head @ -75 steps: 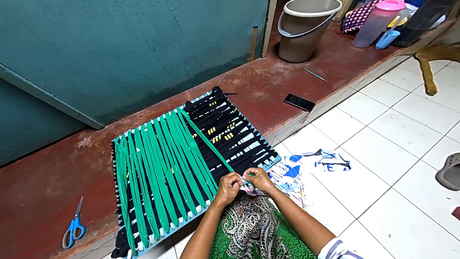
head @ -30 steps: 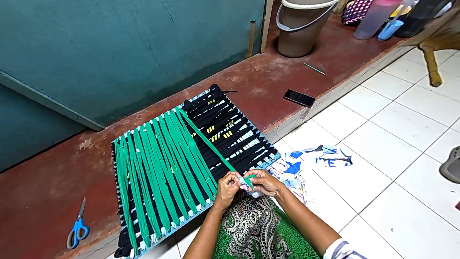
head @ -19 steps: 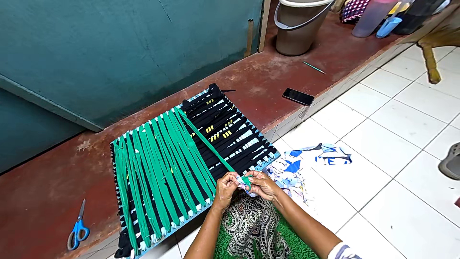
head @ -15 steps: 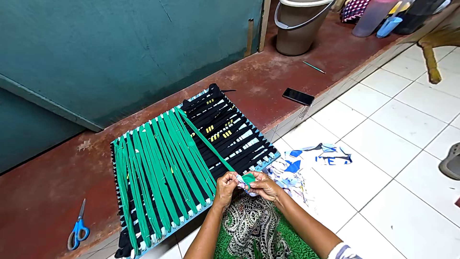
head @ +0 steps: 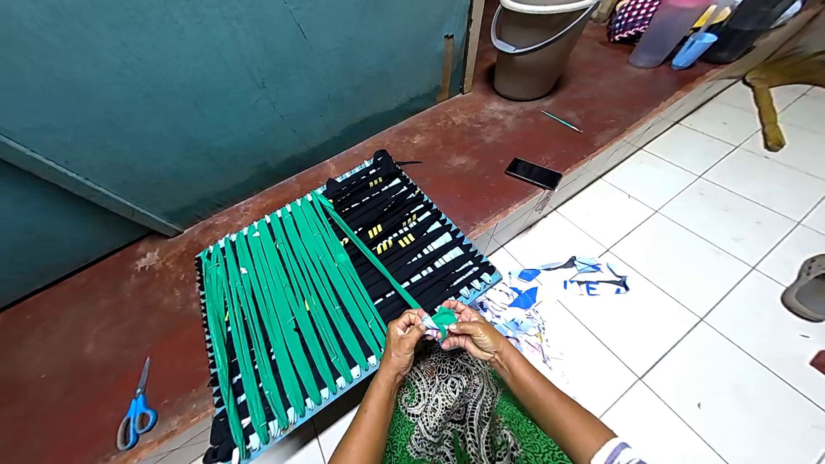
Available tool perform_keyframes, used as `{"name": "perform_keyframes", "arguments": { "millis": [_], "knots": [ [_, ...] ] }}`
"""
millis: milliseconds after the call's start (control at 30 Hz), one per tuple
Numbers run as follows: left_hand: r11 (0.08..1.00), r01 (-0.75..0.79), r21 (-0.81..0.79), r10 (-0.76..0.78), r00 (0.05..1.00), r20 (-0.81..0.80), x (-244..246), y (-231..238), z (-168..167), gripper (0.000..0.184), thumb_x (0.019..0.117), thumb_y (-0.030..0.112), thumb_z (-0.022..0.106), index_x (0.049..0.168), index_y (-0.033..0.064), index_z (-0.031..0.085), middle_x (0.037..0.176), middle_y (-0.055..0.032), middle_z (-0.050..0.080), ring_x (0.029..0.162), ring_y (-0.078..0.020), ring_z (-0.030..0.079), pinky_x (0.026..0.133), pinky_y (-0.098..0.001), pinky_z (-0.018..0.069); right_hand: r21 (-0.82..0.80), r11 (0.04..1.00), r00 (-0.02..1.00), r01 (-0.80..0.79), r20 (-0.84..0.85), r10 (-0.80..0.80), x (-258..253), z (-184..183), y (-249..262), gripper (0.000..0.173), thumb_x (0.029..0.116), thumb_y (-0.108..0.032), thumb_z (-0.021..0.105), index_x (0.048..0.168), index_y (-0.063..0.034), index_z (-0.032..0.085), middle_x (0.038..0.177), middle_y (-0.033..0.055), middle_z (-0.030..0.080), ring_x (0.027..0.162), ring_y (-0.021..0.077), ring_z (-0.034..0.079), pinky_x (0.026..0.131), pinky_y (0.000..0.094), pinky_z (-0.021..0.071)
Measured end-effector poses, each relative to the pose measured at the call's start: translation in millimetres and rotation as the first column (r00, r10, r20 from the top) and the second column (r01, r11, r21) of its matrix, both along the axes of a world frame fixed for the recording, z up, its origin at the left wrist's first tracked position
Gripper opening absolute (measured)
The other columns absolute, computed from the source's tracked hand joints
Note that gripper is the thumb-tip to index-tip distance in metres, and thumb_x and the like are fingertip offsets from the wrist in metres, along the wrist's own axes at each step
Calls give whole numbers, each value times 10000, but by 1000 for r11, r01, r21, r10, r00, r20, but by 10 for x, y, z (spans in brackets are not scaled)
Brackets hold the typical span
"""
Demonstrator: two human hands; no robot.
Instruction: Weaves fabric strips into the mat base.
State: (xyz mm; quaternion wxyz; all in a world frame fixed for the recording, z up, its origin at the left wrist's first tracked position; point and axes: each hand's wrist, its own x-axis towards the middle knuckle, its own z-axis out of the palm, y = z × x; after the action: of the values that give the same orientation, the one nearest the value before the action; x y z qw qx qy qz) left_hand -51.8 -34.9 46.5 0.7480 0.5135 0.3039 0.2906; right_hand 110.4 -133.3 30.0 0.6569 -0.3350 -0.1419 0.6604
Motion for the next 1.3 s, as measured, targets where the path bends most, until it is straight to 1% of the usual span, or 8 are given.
{"name": "perform_keyframes", "arguments": {
  "millis": [200, 567, 800, 900, 1100, 1167, 1233, 1300],
  "knots": [
    [995, -3, -99, 4, 1000, 13, -39, -36, 79, 139, 867, 6, 497, 803, 58, 609, 1053, -65, 720, 831, -135, 721, 756, -315, 624, -8, 999, 999, -40, 37, 40, 56, 34, -36, 411, 883, 45, 444, 1274, -78, 411, 993, 52, 727, 787, 181, 743, 686, 343, 636],
    [998, -53, 20, 51, 993, 102, -349, 3, 1, 147, 841, 177, 674, 711, 144, 614, 1233, -51, 686, 1102, -137, 669, 884, -322, 579, -164, 944, 947, 287, -102, -306, 102, -89, -44, 352, 934, 59, 335, 1254, -58, 422, 960, 96, 691, 841, 267, 731, 778, 470, 630],
    [955, -32, -294, 156, 898, 410, -441, -118, -87, 126, 827, 274, 815, 819, 173, 740, 1146, -88, 753, 937, -145, 741, 751, -284, 606, -121, 849, 797, 514, -299, -525, 71, -103, 103, 285, 982, 53, 270, 1070, -105, 490, 786, 28, 685, 730, 174, 712, 760, 357, 623],
    [953, 11, -303, 146, 860, 490, -432, -152, -99, 99, 883, 273, 765, 872, 176, 749, 1080, -82, 761, 888, -146, 739, 752, -279, 600, -77, 840, 786, 537, -316, -532, 116, -127, 173, 306, 947, 81, 274, 1030, -105, 502, 671, -30, 601, 542, 60, 578, 541, 198, 505],
    [937, -195, -290, 281, 914, 292, -426, -28, -7, 160, 956, 150, 547, 829, 162, 643, 859, -50, 739, 733, -137, 719, 692, -277, 606, 70, 899, 830, 433, 358, -428, 397, -82, 173, 294, 887, 43, 371, 1130, -48, 511, 765, -60, 539, 482, -15, 419, 429, 140, 361],
    [938, -209, -275, 282, 924, 260, -371, -7, 9, 209, 974, 110, 460, 841, 152, 615, 845, -39, 732, 724, -132, 715, 690, -277, 607, 53, 966, 646, 253, 734, -210, 415, -2, 145, 312, 869, 21, 501, 1163, 61, 600, 926, 43, 606, 672, 52, 531, 596, 211, 452],
    [941, -205, -270, 274, 929, 250, -307, -11, 23, 219, 977, 88, 429, 854, 141, 602, 839, -36, 728, 713, -126, 709, 685, -270, 604, -3, 1000, 450, -13, 893, 9, 377, 90, 130, 351, 887, -42, 648, 1210, 98, 653, 1214, 222, 661, 1093, 253, 637, 975, 394, 512],
    [945, -187, -270, 257, 932, 256, -254, -15, 29, 212, 973, 88, 434, 853, 140, 601, 830, -32, 718, 711, -119, 700, 685, -266, 599, -68, 981, 328, -181, 936, 125, 270, 95, 147, 439, 886, -158, 757, 1248, 72, 663, 1207, 246, 677, 1127, 322, 647, 1018, 471, 503]
  ]
}}
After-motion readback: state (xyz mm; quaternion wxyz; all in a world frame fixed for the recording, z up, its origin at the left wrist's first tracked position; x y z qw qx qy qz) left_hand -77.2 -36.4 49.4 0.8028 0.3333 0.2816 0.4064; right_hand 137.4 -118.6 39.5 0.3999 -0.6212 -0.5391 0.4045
